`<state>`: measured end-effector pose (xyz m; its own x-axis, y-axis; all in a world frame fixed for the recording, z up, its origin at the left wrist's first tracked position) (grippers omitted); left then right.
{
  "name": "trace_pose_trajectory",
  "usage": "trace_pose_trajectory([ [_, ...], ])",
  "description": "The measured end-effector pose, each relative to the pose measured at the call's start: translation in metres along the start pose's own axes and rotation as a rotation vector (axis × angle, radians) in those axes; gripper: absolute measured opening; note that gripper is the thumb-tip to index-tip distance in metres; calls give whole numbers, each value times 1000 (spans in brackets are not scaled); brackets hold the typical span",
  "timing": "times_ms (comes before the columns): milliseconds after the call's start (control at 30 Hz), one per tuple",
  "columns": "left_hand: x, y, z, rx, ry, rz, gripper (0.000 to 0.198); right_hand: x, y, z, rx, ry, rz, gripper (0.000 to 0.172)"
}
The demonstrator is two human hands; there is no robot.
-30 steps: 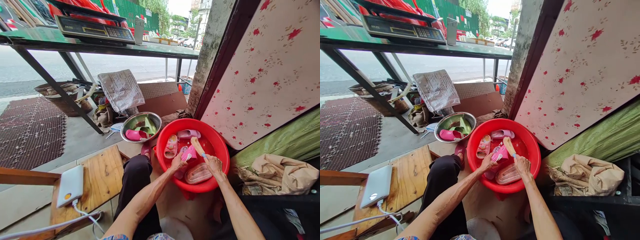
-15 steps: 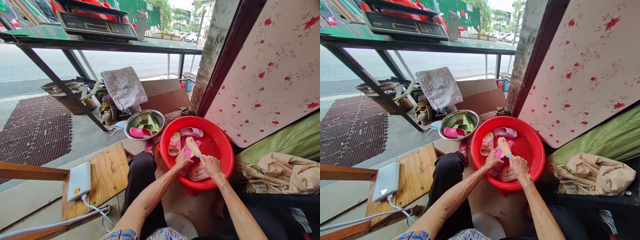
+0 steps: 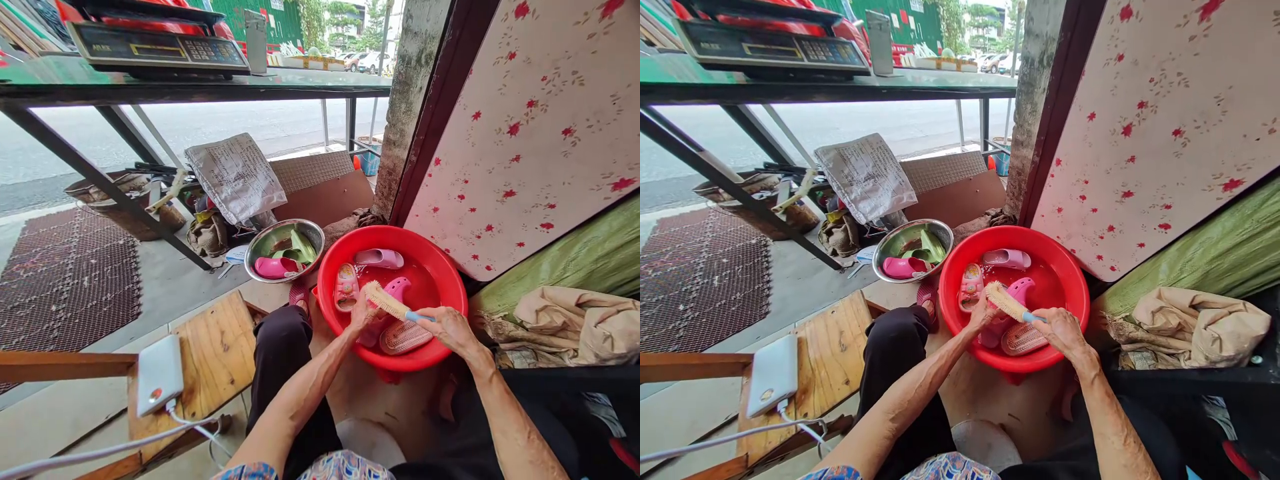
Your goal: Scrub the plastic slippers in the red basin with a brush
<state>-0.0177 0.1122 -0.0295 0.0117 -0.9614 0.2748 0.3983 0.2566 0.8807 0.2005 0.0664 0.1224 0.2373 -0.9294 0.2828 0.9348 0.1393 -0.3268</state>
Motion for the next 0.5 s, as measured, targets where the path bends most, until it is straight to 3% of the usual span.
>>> trace_pose_trajectory([
  [133,-10,-13,-4,61,-61,60,78,-23,35,-1,125,97,-186,37],
  [267,-19,-18,-2,179,-38,56,71,-41,56,-13,95,162,-332,40],
  [400,-19,-16,2,73,-41,57,60,-45,57,-29,46,155,-335,45],
  [500,-17,-13,19,-180,63,76,62,-44,41,-45,-24,127,-220,46],
])
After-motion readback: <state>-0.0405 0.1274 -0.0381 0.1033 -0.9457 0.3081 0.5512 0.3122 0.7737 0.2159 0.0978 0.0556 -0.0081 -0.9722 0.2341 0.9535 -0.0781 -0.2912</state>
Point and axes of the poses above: each hand's wrist, its own x-axis away from the middle knuckle, its own z-axis out of the back of the hand, y = z × x, the point moved 10 cm from there along -x, towards the middle knuckle, and after that the axes turned 2 degrees about -y, right-handed, at the moved point
